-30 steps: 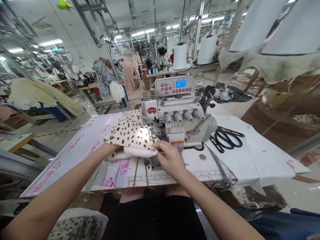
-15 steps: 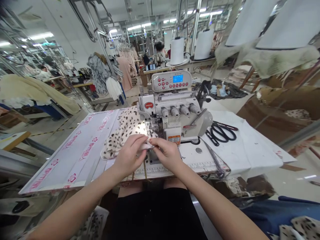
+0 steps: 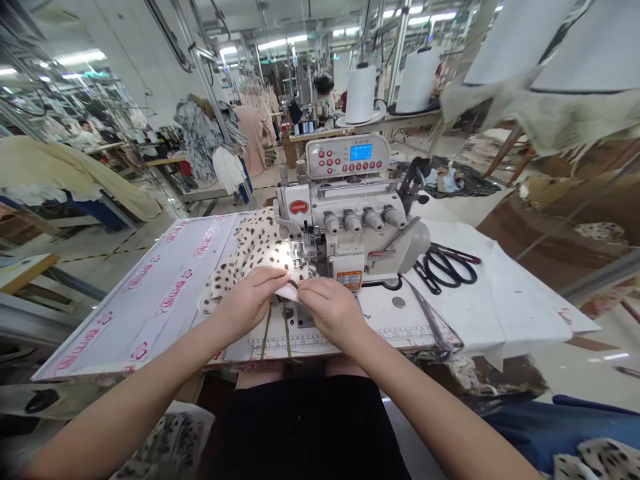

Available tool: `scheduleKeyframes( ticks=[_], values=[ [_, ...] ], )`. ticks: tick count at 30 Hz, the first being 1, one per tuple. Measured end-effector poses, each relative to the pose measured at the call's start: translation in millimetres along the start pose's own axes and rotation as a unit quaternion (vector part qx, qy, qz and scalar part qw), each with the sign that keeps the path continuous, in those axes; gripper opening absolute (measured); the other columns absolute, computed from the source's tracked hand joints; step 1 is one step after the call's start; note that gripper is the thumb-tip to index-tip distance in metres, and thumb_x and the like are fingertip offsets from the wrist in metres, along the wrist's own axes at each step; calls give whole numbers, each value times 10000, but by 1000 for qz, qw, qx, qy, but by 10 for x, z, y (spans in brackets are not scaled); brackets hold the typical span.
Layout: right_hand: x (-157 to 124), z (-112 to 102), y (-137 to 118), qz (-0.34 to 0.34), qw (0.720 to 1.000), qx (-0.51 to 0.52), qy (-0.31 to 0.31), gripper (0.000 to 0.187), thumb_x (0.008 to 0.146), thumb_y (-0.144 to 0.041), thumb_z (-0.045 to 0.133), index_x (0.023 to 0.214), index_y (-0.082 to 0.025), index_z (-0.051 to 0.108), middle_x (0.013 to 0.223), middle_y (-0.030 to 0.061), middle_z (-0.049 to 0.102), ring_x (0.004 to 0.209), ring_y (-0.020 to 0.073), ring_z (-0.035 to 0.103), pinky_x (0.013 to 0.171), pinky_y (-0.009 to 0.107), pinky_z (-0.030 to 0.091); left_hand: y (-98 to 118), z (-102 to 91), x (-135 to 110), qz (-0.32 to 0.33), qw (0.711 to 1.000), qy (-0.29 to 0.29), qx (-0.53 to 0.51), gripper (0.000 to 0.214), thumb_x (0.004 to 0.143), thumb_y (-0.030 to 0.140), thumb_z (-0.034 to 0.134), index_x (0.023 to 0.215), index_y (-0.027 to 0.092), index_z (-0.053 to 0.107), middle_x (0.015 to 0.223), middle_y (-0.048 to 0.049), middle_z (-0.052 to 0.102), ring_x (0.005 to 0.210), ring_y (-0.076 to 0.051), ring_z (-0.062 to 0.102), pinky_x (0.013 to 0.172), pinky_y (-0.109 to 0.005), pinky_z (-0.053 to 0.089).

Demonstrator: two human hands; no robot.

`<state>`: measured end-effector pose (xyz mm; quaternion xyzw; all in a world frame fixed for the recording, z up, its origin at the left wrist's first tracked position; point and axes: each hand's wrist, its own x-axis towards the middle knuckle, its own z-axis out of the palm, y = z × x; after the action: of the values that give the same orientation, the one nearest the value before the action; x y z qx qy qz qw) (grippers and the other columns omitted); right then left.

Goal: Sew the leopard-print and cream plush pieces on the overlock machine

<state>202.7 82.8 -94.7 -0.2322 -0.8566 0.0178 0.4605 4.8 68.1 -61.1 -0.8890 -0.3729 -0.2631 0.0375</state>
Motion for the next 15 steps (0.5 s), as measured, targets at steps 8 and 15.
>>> scheduleKeyframes(
  ticks=[8, 15],
  values=[
    [250, -89, 38, 23, 985, -136, -99, 220, 790, -23, 429, 828, -136, 614, 921, 73, 654, 902, 232, 546, 749, 361, 460, -129, -63, 263, -65, 995, -72, 10, 287, 848, 62, 335, 1004, 120, 570, 1032, -81, 559, 974, -188, 492, 878, -354, 435],
    [-239, -34, 4, 76, 988, -127, -34, 248, 840, -108, 448, 1059, -130, 563, 1115, 127, 568, 1068, 243, 483, 911, 412, 422, -340, 32, 503, -152, 983, -100, 2, 200, 739, 42, 416, 783, 116, 596, 897, -91, 559, 905, -221, 485, 812, -351, 427]
  ],
)
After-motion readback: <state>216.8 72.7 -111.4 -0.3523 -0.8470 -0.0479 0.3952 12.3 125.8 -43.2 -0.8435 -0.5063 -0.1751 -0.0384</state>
